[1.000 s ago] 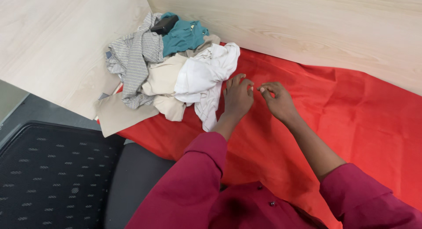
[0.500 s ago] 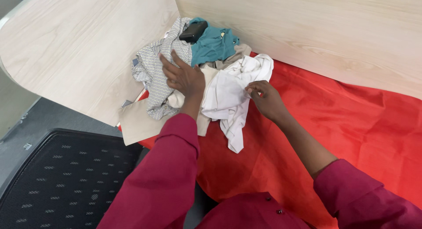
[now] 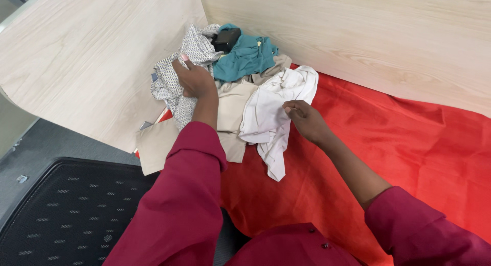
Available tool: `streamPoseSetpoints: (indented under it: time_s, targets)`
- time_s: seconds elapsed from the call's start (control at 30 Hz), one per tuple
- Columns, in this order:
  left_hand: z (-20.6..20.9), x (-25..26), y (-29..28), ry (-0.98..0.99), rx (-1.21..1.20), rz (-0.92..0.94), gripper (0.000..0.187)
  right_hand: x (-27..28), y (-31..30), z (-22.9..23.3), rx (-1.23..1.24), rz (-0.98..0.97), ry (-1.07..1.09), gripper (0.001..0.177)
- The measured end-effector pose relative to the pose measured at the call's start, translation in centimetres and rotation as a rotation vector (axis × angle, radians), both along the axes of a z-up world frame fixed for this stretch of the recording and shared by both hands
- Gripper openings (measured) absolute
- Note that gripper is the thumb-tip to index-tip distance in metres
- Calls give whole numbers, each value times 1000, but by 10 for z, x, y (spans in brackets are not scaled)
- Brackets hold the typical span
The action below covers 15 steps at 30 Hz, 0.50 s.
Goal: The person folds a dark green t-shirt and places it on a stack of folded clothes. Then, the person picks up a patterned long-sleeve shirt from a pile, lays it flat on the red surface, and begins folding it.
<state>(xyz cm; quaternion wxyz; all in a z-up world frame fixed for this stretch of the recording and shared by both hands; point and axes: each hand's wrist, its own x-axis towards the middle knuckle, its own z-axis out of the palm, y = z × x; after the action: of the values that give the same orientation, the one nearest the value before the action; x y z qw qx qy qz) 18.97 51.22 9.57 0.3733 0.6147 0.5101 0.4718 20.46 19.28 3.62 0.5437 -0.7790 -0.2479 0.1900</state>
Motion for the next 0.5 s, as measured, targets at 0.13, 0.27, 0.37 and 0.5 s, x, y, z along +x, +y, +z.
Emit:
streamPoseSetpoints:
  time_s: [0.13, 0.27, 0.37, 0.5]
  targets:
    - [10, 16, -26, -196, 275, -67, 45, -2, 0, -4, 1, 102, 2, 44]
    - [34, 16, -50, -405, 251, -291, 51, -4, -5, 5, -37, 141, -28, 49]
    - [58, 12, -66, -543, 293, -455, 48, -10, -6, 23, -68, 140, -132, 47]
    - [70, 14, -117, -516, 394, -644, 42, -20, -5, 55, 95, 71, -121, 58]
